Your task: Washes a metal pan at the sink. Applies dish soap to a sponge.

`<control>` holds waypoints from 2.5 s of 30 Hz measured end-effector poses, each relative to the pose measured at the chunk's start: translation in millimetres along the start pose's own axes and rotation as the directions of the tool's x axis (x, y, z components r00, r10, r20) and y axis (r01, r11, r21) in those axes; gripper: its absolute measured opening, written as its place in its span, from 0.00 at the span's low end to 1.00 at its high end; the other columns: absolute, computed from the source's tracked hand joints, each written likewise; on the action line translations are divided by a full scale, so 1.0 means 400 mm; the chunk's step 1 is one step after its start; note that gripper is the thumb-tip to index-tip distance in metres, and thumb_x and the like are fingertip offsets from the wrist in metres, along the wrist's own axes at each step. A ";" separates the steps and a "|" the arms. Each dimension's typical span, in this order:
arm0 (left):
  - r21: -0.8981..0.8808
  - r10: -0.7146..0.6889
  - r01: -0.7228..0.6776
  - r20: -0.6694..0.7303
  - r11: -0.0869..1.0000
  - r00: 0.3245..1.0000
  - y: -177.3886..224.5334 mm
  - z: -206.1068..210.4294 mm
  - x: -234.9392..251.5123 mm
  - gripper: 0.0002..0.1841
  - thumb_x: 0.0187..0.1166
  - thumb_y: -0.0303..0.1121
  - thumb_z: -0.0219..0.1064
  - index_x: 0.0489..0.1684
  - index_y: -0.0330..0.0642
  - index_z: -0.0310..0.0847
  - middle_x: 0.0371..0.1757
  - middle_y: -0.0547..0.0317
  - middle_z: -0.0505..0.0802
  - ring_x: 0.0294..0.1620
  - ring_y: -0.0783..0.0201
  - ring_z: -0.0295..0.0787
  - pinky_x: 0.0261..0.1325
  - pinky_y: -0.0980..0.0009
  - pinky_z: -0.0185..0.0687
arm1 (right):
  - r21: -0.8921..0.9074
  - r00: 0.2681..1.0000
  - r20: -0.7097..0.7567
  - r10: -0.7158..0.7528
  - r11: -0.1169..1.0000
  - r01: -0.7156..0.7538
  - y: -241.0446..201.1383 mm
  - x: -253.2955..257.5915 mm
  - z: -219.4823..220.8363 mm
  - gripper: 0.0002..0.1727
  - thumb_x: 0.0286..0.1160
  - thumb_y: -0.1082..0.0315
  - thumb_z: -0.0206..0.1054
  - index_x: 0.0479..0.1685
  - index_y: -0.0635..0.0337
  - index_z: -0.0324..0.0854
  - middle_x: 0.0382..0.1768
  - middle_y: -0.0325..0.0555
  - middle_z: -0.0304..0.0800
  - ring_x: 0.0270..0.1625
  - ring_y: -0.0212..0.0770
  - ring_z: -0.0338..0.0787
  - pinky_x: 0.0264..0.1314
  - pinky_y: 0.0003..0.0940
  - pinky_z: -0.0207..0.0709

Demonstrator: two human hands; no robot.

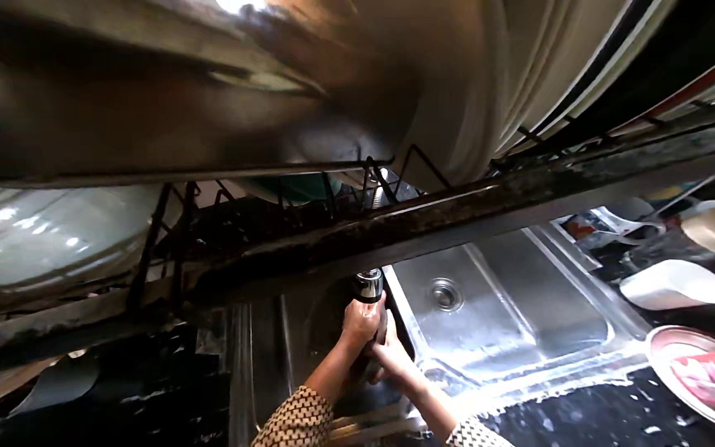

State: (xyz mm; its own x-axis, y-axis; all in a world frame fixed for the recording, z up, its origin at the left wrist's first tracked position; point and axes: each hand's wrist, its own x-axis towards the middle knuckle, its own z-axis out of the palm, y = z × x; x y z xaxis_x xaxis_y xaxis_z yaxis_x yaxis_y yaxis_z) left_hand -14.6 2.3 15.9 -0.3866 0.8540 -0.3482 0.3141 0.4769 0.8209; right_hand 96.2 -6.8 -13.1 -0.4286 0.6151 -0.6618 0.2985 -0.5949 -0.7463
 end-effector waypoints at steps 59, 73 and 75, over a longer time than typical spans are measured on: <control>-0.180 0.275 -0.267 0.019 0.947 0.961 -0.077 -0.180 -0.189 0.11 0.77 0.35 0.65 0.43 0.35 0.86 0.37 0.63 0.92 0.37 0.76 0.89 0.46 0.74 0.89 | -0.191 0.967 -0.123 -0.225 0.961 0.199 -0.284 0.286 -0.152 0.39 0.90 0.42 0.51 0.91 0.58 0.54 0.70 0.68 0.80 0.64 0.64 0.87 0.66 0.62 0.79; 0.311 0.550 -0.675 0.404 0.669 0.731 -0.063 -0.006 -0.310 0.11 0.76 0.38 0.70 0.43 0.39 0.90 0.34 0.53 0.95 0.31 0.57 0.94 0.35 0.55 0.91 | 0.122 0.994 -0.021 0.108 0.987 -0.104 -0.078 -0.127 -0.173 0.43 0.70 0.75 0.61 0.90 0.49 0.48 0.53 0.51 0.78 0.36 0.38 0.82 0.28 0.34 0.75; 0.178 0.468 -0.608 0.485 0.774 0.739 -0.056 -0.027 -0.301 0.18 0.82 0.45 0.67 0.54 0.39 0.90 0.44 0.51 0.96 0.41 0.57 0.94 0.48 0.54 0.90 | 0.205 0.996 -0.066 0.063 0.978 -0.048 -0.054 -0.179 -0.201 0.42 0.67 0.77 0.60 0.87 0.54 0.50 0.52 0.50 0.80 0.39 0.36 0.85 0.34 0.33 0.80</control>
State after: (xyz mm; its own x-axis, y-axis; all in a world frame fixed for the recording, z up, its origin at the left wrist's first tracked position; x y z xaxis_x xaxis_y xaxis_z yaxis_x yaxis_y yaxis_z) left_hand 15.6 -113.6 44.3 0.2822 0.9549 -0.0923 0.6324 -0.1128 0.7664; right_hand 188.8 3.8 44.7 -0.3514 0.6095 -0.7107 0.1380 -0.7171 -0.6832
